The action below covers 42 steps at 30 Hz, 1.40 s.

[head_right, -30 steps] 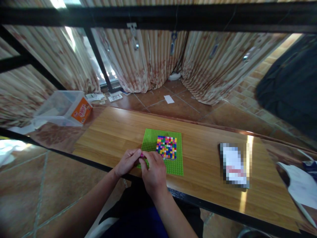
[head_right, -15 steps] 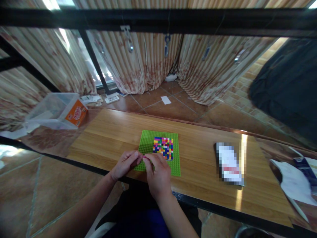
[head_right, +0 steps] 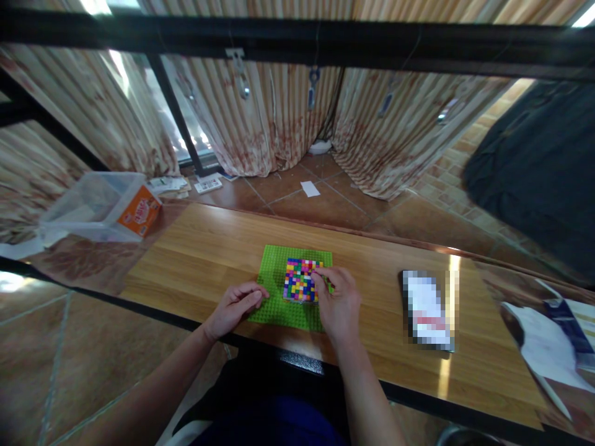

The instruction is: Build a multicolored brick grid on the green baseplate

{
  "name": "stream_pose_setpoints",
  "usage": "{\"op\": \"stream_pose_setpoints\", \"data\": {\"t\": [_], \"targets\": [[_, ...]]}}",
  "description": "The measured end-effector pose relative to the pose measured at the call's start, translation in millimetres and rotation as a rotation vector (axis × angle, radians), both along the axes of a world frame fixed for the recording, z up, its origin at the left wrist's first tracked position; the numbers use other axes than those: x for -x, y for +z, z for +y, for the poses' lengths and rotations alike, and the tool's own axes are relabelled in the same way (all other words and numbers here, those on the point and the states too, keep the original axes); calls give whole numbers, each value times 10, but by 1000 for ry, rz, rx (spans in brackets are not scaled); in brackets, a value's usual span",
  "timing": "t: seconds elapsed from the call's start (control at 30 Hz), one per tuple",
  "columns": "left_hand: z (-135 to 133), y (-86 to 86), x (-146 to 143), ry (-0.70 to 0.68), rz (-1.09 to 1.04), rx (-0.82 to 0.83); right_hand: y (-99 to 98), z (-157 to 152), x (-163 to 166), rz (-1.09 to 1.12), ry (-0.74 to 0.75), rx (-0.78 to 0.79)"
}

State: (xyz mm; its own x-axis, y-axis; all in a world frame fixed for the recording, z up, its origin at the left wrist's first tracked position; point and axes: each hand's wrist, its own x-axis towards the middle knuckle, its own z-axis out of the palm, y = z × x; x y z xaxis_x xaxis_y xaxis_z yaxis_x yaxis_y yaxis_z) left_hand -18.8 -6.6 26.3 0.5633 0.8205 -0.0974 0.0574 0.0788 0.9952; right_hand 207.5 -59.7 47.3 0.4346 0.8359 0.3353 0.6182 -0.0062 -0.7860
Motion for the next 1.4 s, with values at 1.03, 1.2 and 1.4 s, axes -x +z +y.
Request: {"op": "stream_pose_setpoints", "data": {"t": [1.03, 1.2, 1.4], "targets": [[13, -16, 2, -1, 31, -17, -94, 305, -89, 845, 137, 184], [2, -25, -5, 20, 2, -6, -70, 326, -90, 895, 164, 200], [22, -69, -41, 105, -130, 131, -120, 231, -109, 971, 88, 53]]}}
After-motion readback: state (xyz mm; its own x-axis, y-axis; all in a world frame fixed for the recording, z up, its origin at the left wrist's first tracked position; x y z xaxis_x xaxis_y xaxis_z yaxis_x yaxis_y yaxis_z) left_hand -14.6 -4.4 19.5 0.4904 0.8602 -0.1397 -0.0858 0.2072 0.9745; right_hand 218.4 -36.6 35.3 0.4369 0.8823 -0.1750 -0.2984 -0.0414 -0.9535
